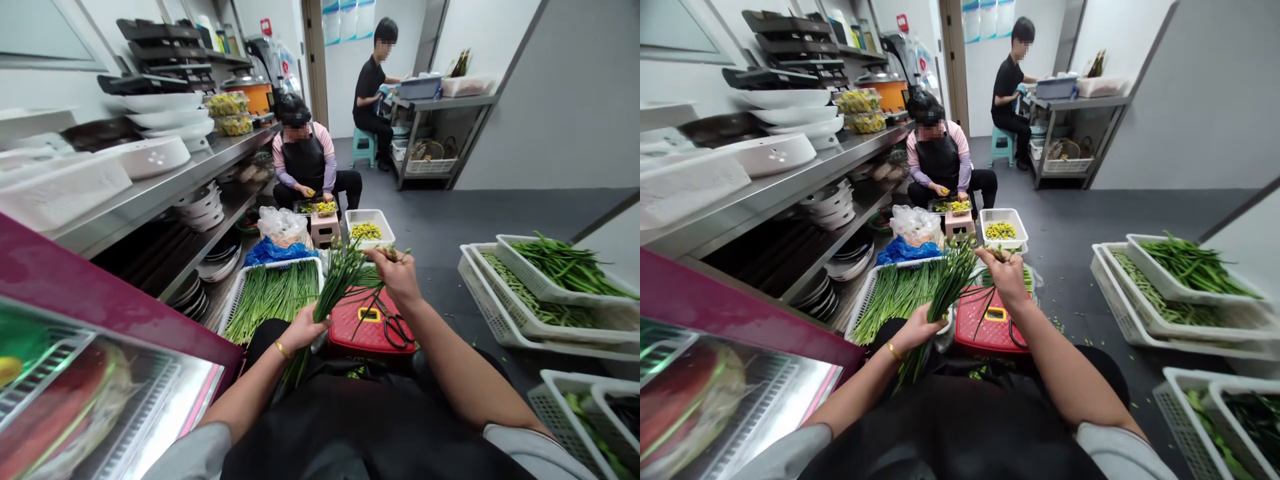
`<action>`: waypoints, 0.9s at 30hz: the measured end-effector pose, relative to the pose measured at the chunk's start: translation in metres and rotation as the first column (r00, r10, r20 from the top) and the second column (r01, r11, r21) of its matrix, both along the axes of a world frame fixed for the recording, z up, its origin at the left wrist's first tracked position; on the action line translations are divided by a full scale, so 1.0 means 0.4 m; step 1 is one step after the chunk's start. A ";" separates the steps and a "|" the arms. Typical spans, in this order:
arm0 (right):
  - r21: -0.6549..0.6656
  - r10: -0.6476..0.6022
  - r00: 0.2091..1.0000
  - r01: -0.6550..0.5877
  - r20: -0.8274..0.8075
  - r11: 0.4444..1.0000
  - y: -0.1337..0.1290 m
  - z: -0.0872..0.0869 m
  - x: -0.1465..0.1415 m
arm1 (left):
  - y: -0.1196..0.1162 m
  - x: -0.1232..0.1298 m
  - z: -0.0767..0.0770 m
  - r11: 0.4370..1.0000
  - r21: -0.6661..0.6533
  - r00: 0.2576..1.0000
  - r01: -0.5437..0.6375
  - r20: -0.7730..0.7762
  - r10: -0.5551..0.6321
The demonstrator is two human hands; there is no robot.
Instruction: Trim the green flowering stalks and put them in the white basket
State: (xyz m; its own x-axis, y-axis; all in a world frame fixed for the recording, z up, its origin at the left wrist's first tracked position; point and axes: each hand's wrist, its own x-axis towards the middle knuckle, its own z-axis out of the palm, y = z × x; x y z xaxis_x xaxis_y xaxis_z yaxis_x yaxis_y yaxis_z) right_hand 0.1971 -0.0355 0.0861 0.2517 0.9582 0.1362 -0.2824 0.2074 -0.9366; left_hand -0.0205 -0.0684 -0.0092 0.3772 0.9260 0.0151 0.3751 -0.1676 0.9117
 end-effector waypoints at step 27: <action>0.196 -0.120 0.993 0.116 0.010 0.974 -0.002 0.095 0.064 | -0.022 -0.011 -0.012 0.994 0.111 0.986 -0.002 -0.166 0.020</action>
